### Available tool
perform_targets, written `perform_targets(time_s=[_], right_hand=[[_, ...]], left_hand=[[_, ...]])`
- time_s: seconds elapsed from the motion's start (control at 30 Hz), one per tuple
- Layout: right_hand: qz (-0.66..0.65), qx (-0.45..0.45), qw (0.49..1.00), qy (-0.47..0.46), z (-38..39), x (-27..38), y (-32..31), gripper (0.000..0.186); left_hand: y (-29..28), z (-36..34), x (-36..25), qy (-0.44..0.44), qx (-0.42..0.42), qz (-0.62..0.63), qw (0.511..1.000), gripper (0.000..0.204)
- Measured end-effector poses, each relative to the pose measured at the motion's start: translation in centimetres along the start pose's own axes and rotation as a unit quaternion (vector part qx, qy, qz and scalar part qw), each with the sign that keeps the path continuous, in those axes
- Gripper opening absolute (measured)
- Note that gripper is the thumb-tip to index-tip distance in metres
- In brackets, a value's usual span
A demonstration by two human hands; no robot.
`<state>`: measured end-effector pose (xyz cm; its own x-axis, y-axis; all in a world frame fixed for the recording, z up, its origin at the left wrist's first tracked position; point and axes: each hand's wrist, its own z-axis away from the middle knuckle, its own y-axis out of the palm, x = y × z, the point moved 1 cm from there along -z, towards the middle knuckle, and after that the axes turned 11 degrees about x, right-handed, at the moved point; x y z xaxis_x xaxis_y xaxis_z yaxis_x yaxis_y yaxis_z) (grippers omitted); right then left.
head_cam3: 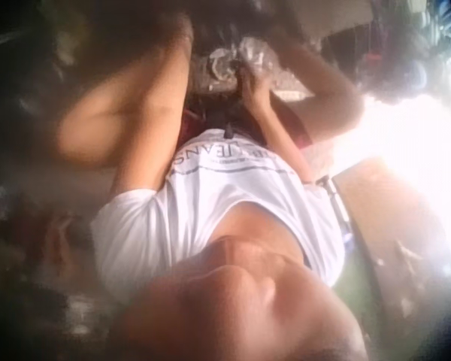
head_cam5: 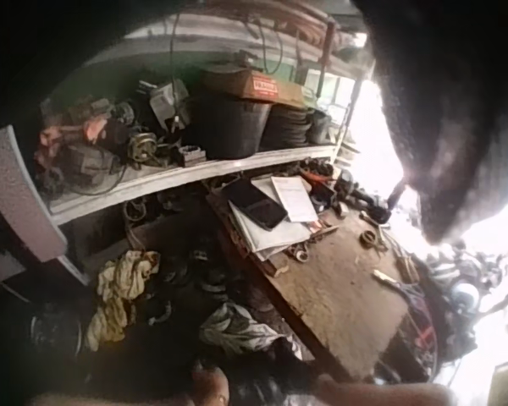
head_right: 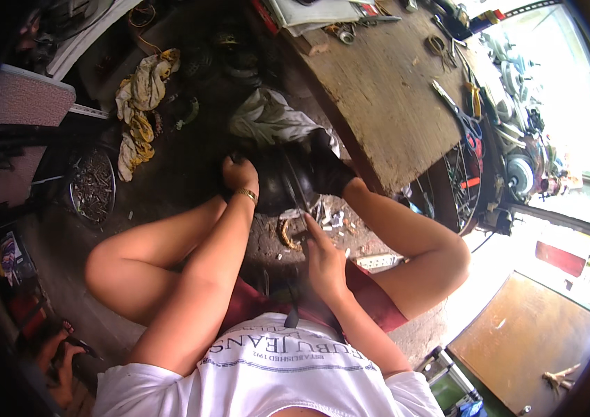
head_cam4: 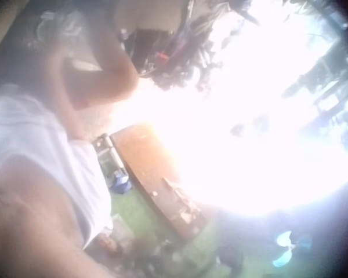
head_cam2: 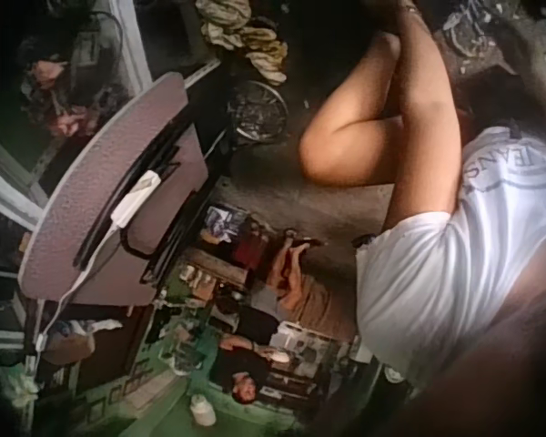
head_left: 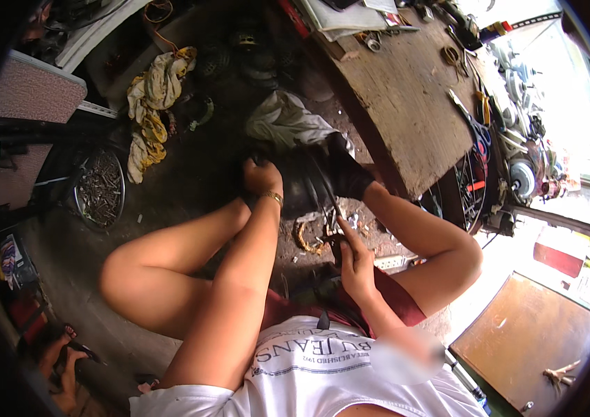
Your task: The person uses a screwdriver to pry or loosen a metal component on a black appliance housing held in their lap. They then use a file to scrape or smooth edges of the component and continue working on the assembly by hand.
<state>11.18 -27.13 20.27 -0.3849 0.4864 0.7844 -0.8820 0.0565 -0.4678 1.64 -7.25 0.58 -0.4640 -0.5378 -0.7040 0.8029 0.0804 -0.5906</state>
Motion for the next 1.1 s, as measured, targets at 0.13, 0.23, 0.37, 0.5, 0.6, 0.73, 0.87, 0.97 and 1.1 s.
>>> perform_targets(time_s=[0.13, 0.23, 0.37, 0.5, 0.6, 0.73, 0.87, 0.97, 1.1], right_hand=[[0.062, -0.086, 0.986, -0.132, -7.4, -3.8, 2.8, 0.043], [-0.015, -0.019, 1.0, -0.013, -12.7, -2.1, 1.7, 0.039], [0.042, -0.012, 0.998, -0.052, -6.0, -1.5, 2.1, 0.038], [0.033, -0.007, 0.999, -0.039, -4.8, -1.5, 0.8, 0.038], [0.016, -0.023, 0.997, -0.073, -13.1, -1.7, 2.7, 0.035], [0.012, -0.054, 0.993, -0.104, -10.2, -2.5, 3.1, 0.036], [-0.03, 0.069, 0.997, 0.031, -0.5, -0.8, -0.6, 0.04], [0.024, -0.046, 0.997, -0.062, -8.5, -3.0, 2.0, 0.035], [0.013, -0.017, 0.999, -0.047, -9.8, -1.8, 2.7, 0.034]], left_hand=[[0.9, 0.0, 0.9, 0.008, 0.005, -0.046, 0.999, 0.027], [0.5, -0.6, 1.3, 0.021, -0.001, -0.026, 0.999, 0.028], [0.0, -0.2, -0.1, -0.012, 0.011, 0.016, 1.0, 0.028], [-0.2, 0.5, 0.5, 0.032, 0.001, -0.013, 0.999, 0.03], [0.7, 0.2, 1.2, 0.068, -0.02, -0.003, 0.998, 0.03], [0.9, -0.4, 0.8, -0.013, 0.008, -0.01, 1.0, 0.03], [0.4, -0.6, 1.6, 0.033, -0.021, -0.018, 0.999, 0.029], [0.8, -0.1, 1.6, 0.059, -0.021, -0.019, 0.998, 0.029], [1.2, -0.6, 2.1, -0.01, -0.022, -0.016, 1.0, 0.023]])
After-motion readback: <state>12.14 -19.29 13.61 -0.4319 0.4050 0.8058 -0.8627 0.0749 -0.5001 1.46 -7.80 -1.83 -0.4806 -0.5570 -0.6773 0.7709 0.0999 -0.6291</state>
